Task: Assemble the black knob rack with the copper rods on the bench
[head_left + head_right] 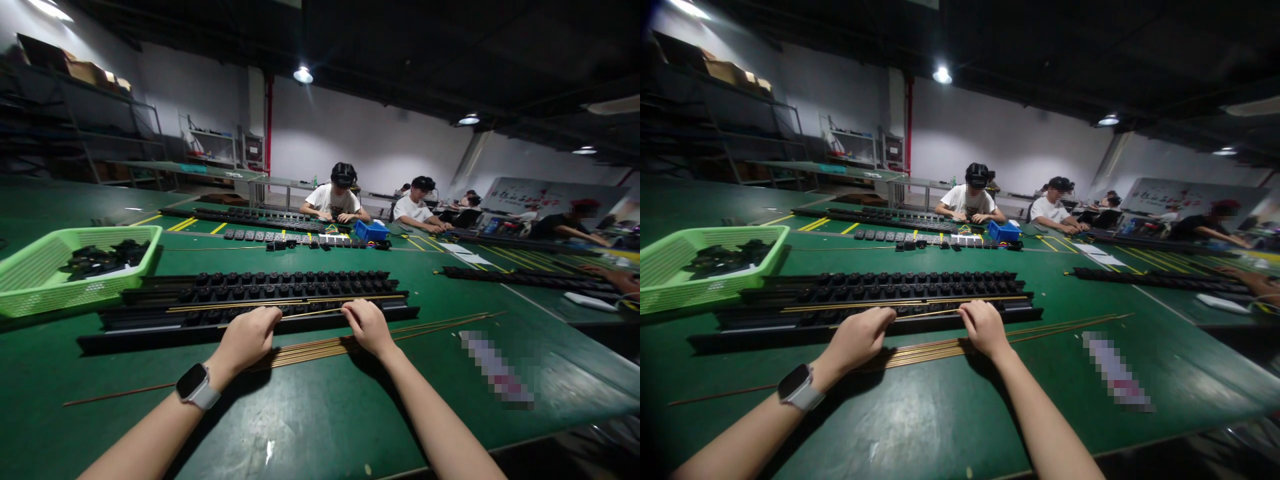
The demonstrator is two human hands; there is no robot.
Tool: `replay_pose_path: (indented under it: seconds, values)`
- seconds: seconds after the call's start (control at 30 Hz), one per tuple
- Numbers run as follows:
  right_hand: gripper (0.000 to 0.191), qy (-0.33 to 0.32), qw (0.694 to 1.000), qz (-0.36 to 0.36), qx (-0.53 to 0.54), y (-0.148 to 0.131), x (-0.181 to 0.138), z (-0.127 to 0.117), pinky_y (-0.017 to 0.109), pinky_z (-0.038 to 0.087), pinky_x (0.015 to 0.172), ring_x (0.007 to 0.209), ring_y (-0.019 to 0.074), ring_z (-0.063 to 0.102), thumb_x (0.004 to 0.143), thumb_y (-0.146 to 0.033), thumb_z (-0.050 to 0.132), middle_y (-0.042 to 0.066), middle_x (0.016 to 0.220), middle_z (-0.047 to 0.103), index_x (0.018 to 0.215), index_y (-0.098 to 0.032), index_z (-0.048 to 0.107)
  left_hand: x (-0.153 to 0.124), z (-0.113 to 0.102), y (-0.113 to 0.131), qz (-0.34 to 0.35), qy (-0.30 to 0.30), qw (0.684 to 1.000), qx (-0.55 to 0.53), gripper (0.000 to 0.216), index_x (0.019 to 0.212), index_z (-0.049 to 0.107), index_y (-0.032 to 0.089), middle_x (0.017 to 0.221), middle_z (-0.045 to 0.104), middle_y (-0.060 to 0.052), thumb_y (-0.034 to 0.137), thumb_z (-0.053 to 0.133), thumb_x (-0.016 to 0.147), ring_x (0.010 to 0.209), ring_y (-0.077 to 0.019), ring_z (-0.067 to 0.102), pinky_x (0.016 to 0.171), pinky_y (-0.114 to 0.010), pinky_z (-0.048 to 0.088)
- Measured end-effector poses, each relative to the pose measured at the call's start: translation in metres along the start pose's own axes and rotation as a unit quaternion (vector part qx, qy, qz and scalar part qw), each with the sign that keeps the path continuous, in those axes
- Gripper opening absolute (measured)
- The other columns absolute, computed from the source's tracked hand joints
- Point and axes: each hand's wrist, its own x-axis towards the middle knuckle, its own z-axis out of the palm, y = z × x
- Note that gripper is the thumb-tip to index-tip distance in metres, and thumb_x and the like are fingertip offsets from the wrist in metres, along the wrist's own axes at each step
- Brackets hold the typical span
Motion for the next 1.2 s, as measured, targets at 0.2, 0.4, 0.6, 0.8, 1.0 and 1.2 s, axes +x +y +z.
replay_pose_path:
  seconds: [0.2,0.4,0.6,0.8,1.0,1.2]
  values:
    - [0.023,-0.166,0.986,0.002,-0.001,0.007,-0.002,-0.005,0.033,0.048,0.086,0.098,0.0227,0.069,0.109,-0.038,0.061,0.005,0.102,0.078,0.105,-0.028,0.082,-0.002,0.007,-0.012,0.038,-0.059,0.997,-0.032,0.025,0.105,0.069,0.024,0.1,0.075,-0.005,0.013,0.048,0.099,0.091,-0.0202,0.069,0.079,-0.03,0.048]
    - [0.011,-0.245,0.967,0.071,0.015,0.011,-0.005,-0.009,0.029,0.047,0.085,0.101,0.0208,0.073,0.098,-0.033,0.076,0.001,0.106,0.081,0.104,-0.031,0.084,-0.003,0.021,-0.009,0.041,-0.113,0.992,-0.043,0.028,0.099,0.072,0.024,0.101,0.077,-0.005,0.023,0.045,0.107,0.09,-0.0208,0.073,0.078,-0.03,0.05]
    - [0.01,-0.274,0.953,0.132,0.014,0.025,-0.01,-0.014,0.025,0.043,0.077,0.094,0.0185,0.071,0.088,-0.028,0.082,0.0,0.102,0.078,0.098,-0.029,0.081,-0.002,0.022,-0.001,0.021,-0.13,0.991,-0.029,0.029,0.094,0.071,0.022,0.095,0.077,-0.007,0.028,0.046,0.107,0.083,-0.0213,0.072,0.073,-0.03,0.049]
    - [0.002,-0.3,0.942,0.147,0.011,0.03,-0.012,-0.013,0.025,0.039,0.073,0.088,0.0178,0.069,0.091,-0.025,0.077,0.0,0.097,0.078,0.092,-0.027,0.078,-0.002,0.02,0.004,0.041,-0.115,0.992,-0.004,0.029,0.091,0.073,0.021,0.094,0.074,-0.008,0.027,0.048,0.106,0.081,-0.0201,0.07,0.071,-0.03,0.05]
    - [0.005,-0.316,0.945,0.09,-0.008,0.027,-0.013,-0.01,0.028,0.04,0.074,0.086,0.0191,0.065,0.096,-0.019,0.07,0.004,0.099,0.074,0.095,-0.023,0.072,-0.002,0.02,0.014,0.083,-0.12,0.989,-0.039,0.024,0.098,0.075,0.023,0.098,0.074,-0.006,0.035,0.055,0.106,0.088,-0.0203,0.071,0.076,-0.03,0.052]
    - [0.009,-0.29,0.956,-0.002,-0.037,0.028,-0.016,-0.012,0.032,0.045,0.083,0.094,0.0226,0.059,0.105,-0.018,0.056,0.008,0.106,0.066,0.101,-0.021,0.063,-0.003,0.024,0.017,0.084,-0.136,0.987,-0.021,0.024,0.102,0.073,0.023,0.101,0.073,-0.006,0.036,0.054,0.107,0.088,-0.0192,0.071,0.073,-0.028,0.05]
